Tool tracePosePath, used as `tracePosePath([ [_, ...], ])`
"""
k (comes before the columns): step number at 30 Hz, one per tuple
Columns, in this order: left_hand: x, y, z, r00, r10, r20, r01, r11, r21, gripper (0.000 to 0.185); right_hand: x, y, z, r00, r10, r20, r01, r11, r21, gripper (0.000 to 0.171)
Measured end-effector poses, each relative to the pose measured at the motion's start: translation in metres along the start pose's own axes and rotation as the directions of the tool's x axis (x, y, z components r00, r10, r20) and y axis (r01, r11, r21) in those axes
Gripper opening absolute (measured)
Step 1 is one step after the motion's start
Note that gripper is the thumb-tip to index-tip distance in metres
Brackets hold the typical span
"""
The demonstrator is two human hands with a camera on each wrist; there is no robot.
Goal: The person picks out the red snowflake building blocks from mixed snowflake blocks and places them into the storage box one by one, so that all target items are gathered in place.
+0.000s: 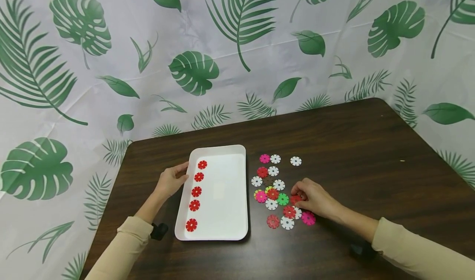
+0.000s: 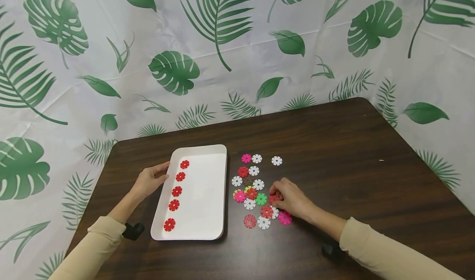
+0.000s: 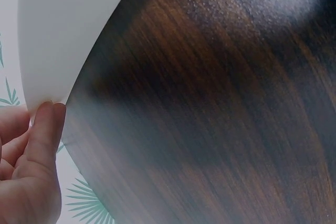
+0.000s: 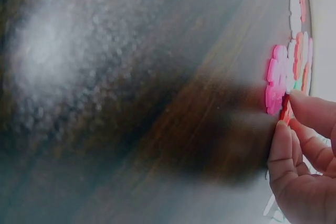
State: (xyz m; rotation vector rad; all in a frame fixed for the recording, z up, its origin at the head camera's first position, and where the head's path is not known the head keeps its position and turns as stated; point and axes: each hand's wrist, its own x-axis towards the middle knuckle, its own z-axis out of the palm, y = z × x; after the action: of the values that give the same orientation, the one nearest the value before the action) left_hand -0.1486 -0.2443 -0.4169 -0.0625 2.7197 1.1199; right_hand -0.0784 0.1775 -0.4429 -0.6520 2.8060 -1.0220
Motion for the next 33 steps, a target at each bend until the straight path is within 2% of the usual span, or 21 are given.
tracePosePath([
  [9,0.0000,-0.0003,-0.0017,1.000,0.008,0.008,-0.008,1.000,0.000,0.048,0.0000,0.0013,-0.0032,0.999,0.005,0.050,-0.006,1.000,0.013,0.028],
  [17,-0.0012,0.0004,-0.0013,1.000,0.000,0.009,0.000,1.000,-0.005,0.048,0.0031,0.0051,-0.0094,0.995,-0.032,0.095,0.031,0.999,0.020,0.027],
  [29,-0.0007,-0.0007,-0.0011,1.000,-0.009,0.013,0.009,1.000,-0.022,0.049,0.0044,0.0054,-0.0080,0.996,-0.028,0.081,0.030,0.999,-0.024,0.025],
  [33,-0.0001,-0.0014,-0.0004,1.000,0.006,0.000,-0.006,1.000,-0.016,0.048,0.0044,0.0064,-0.0076,0.996,-0.061,0.066,0.063,0.998,-0.028,0.026],
])
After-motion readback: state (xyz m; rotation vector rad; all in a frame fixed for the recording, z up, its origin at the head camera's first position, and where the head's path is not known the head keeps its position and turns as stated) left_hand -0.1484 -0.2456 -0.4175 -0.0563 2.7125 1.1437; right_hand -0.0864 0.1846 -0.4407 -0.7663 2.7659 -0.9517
